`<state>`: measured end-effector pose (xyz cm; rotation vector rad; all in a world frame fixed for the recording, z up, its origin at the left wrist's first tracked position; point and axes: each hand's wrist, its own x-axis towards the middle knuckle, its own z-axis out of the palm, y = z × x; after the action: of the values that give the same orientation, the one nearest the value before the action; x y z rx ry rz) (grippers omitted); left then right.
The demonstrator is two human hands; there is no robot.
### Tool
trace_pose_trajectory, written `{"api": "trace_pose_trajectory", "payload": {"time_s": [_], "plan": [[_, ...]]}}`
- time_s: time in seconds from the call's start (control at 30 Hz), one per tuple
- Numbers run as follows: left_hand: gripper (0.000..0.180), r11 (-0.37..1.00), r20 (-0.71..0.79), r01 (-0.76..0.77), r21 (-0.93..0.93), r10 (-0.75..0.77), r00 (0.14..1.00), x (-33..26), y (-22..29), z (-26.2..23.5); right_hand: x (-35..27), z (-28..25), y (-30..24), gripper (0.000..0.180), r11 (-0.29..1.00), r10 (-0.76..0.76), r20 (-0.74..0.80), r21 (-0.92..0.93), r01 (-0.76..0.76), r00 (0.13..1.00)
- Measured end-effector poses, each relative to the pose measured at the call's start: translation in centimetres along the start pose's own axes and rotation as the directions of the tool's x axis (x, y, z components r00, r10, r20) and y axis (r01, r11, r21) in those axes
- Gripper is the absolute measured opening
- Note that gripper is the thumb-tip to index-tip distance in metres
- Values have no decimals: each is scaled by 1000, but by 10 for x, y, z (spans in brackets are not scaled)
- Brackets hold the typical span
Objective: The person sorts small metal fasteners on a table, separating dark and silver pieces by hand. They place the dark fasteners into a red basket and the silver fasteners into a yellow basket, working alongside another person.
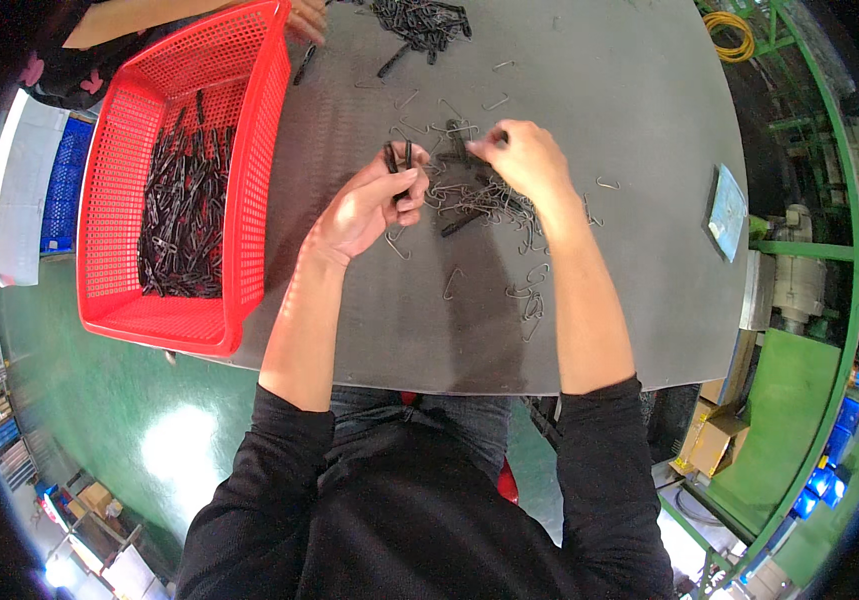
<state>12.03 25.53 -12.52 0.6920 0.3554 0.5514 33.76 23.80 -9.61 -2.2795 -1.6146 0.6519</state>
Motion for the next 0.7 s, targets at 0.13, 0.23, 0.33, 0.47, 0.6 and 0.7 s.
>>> {"api": "trace_pose_trajectory", "payload": {"time_s": [0.13, 0.23, 0.33, 0.47, 0.6, 0.7], "plan": [[26, 270, -192, 122, 955, 252, 949, 15, -26, 36, 21, 21, -6, 31, 994, -57, 67, -89, 63, 996], [34, -99, -134, 180, 979, 353, 926, 12, -45, 51, 30, 3, -8, 31, 990, -104, 146, 111, 88, 984], [31, -188, -99, 170, 967, 338, 936, 11, -59, 47, 24, -20, 17, 34, 975, 5, 107, -223, 19, 994], [18, 161, -226, 198, 967, 174, 958, -2, -31, 49, -7, -47, 48, 25, 697, 6, 316, 679, -231, 949], [15, 921, -158, 198, 336, -152, 976, -14, -16, 28, -16, -27, 49, 27, 439, -100, 307, 867, -235, 946], [19, 982, -128, 131, 134, -114, 985, -15, -13, 43, 11, 7, 25, 24, 903, -160, 194, 425, 64, 968]]}}
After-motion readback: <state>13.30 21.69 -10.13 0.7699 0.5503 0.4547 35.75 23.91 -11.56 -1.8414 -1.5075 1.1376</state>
